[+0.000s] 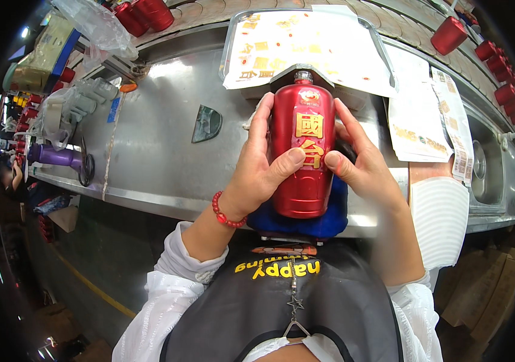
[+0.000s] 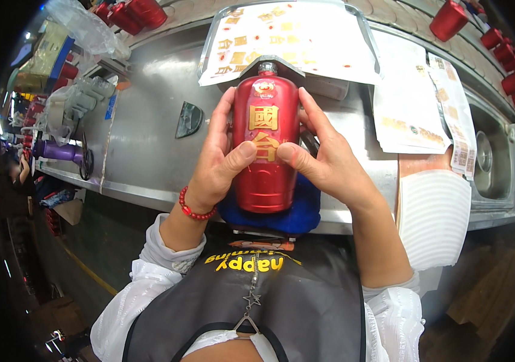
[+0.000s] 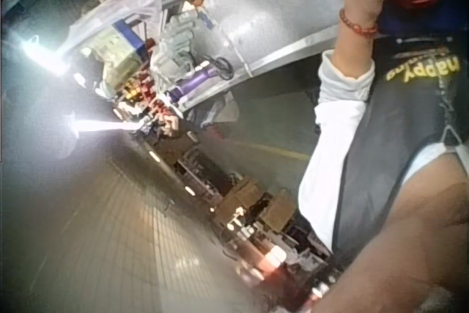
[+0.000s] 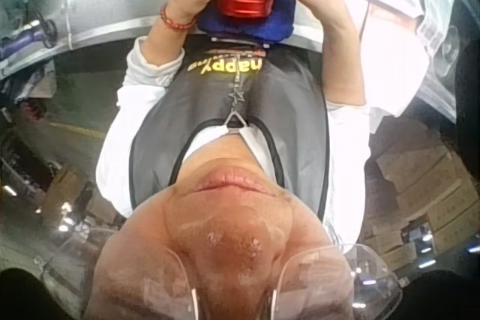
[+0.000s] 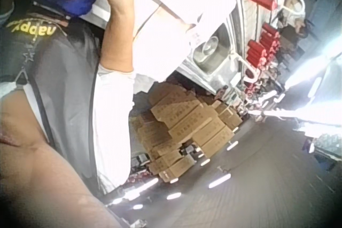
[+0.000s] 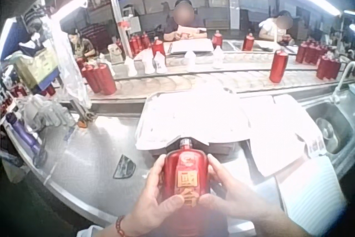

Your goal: The person applies gold stickers to red cylindrical containers on a production line. They wipe each container with a green pad, peel and place a sticker, smooth it with a wooden stick, and then move the finished container to a tray before repeating the process on the next unit.

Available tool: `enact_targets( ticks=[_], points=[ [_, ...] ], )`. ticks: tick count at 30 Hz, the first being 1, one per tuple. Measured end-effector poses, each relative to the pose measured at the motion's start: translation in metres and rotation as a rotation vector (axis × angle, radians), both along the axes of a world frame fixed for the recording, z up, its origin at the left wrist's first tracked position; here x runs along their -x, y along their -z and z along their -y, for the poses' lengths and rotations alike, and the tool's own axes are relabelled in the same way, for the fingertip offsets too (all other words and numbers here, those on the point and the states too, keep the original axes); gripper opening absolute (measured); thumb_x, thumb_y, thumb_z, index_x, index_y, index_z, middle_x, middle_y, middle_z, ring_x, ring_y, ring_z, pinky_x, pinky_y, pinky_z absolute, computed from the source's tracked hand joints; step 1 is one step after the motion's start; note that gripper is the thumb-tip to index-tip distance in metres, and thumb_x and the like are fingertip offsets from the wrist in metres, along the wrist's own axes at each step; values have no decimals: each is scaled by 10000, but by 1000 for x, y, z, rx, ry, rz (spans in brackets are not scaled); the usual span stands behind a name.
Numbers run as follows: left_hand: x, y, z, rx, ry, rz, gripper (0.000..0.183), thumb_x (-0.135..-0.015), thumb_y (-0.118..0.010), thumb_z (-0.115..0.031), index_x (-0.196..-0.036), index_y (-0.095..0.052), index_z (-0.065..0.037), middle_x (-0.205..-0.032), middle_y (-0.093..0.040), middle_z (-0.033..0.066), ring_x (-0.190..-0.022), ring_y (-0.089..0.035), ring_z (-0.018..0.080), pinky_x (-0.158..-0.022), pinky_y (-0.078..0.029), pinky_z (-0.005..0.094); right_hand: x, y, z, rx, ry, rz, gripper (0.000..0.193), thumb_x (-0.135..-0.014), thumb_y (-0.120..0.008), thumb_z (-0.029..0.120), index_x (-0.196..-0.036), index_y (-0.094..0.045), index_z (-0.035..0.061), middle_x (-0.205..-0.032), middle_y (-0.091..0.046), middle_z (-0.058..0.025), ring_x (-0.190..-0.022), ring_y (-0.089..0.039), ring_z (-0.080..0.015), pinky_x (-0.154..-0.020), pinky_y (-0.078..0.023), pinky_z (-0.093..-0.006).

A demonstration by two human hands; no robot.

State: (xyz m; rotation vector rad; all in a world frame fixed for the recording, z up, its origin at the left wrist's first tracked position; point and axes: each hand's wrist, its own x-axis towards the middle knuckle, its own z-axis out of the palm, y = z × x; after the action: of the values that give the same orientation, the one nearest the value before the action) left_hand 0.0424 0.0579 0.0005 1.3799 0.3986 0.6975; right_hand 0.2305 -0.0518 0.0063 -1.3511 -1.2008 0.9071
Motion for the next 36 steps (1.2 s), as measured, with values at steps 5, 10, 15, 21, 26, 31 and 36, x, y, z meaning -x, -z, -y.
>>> enact_targets(
  ticks=[5,10,15,21,26,31,36],
  points=[
    [0,-2,1,22,7,2,968,-969,-703,-293,-1582,-53,78,-1579,-287,240,-1445,-356,280,-1181,-315,381,2,-1,0,23,0,-5,985,-897,-777,394,-1573,-227,-66,-1438,-516,-270,-1332,-513,-332,-1118,-400,-419],
    [-1,-7,2,43,8,3,951,-977,-691,-275,-1582,-45,75,-1566,-309,235,-1426,-387,276,-1175,-325,384,4,3,-1,0,18,20,1007,-889,-785,404,-1570,-220,-76,-1469,-482,-283,-1365,-488,-346,-1128,-389,-413],
    [-4,-12,1,20,-45,1,909,-974,-693,-307,-1567,-125,82,-1536,-351,236,-1403,-410,270,-1162,-338,382,9,-2,0,25,52,27,996,-893,-783,381,-1573,-215,-73,-1469,-480,-282,-1366,-489,-343,-1130,-386,-405],
    [-25,-11,-25,-83,-136,-108,677,-975,-692,-283,-1460,-367,59,-1352,-535,181,-1225,-542,200,-1050,-442,330,11,-6,0,62,63,46,987,-894,-780,361,-1576,-212,-68,-1444,-502,-285,-1361,-494,-330,-1127,-387,-389],
    [-26,-15,-28,-107,-97,-153,606,-1013,-638,-241,-1473,-358,36,-1329,-540,136,-1187,-544,144,-1029,-455,292,12,-6,0,51,69,28,984,-899,-773,374,-1579,-212,-63,-1449,-500,-282,-1363,-493,-325,-1132,-381,-387],
    [-23,-16,-27,-20,-57,-81,605,-1039,-595,-312,-1473,-358,38,-1355,-528,133,-1215,-534,153,-1055,-436,304,9,1,3,46,49,-30,965,-927,-738,431,-1578,-220,-59,-1476,-478,-286,-1378,-481,-322,-1137,-373,-387],
    [-7,-8,-17,-80,-63,-52,967,-930,-711,-491,-1542,-235,89,-1517,-385,256,-1445,-361,313,-1195,-274,403,10,2,3,38,37,-75,972,-928,-714,495,-1602,-213,5,-1475,-482,-241,-1375,-467,-289,-1138,-366,-388]
  ],
)
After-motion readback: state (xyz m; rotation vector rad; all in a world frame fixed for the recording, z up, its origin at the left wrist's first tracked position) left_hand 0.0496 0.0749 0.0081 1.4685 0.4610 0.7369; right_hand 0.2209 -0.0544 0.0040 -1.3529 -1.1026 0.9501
